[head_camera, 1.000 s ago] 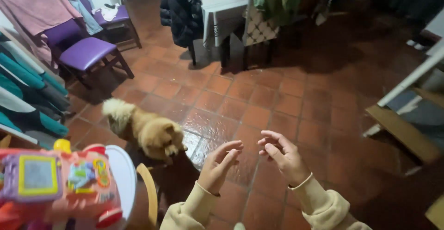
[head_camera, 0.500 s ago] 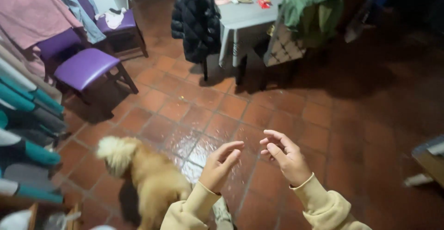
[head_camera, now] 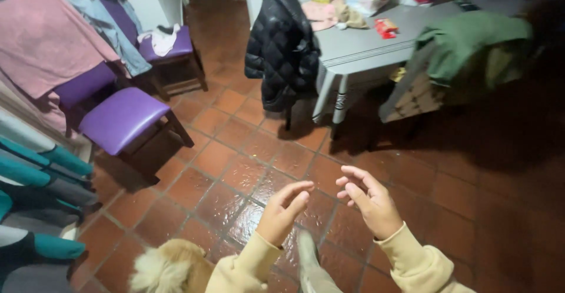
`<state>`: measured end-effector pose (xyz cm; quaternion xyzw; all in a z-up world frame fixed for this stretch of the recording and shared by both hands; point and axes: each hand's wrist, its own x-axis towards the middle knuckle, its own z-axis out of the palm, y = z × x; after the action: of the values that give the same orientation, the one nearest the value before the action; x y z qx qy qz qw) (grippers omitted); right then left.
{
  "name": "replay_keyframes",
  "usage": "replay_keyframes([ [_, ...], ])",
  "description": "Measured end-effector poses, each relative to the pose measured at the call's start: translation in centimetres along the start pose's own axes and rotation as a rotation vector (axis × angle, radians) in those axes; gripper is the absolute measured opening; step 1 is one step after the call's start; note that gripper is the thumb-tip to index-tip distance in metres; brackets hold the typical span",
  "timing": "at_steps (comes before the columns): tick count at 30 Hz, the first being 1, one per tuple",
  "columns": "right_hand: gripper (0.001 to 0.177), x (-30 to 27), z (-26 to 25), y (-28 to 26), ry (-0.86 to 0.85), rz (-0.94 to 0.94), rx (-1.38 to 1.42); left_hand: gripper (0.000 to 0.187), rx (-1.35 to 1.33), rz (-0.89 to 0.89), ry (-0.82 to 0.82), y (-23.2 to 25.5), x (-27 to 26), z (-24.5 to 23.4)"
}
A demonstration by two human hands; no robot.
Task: Moving groceries from a dining table and storing them on a pantry shelf and kitchen counter.
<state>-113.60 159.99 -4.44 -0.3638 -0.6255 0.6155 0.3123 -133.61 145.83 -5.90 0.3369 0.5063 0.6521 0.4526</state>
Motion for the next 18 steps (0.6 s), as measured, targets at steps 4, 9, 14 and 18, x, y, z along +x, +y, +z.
replay_keyframes([
  [4,0.050,11.4,3.5,0.4,-0.036,-0.031,-0.041,0.038,-0.015,0.014,0.021,-0.3,10.0,-5.5],
  [9,0.044,28.4,8.1,3.0,-0.099,-0.179,-0.051,0.031,0.129,0.187,0.098,0.0,24.5,-12.6],
  [14,0.045,41.8,13.4,-0.2,-0.169,-0.162,-0.060,0.030,0.121,0.213,0.157,4.3,35.9,-18.5],
  [18,0.045,51.1,16.7,-1.5,-0.187,-0.143,-0.073,0.031,0.131,0.190,0.203,5.6,43.6,-23.9],
])
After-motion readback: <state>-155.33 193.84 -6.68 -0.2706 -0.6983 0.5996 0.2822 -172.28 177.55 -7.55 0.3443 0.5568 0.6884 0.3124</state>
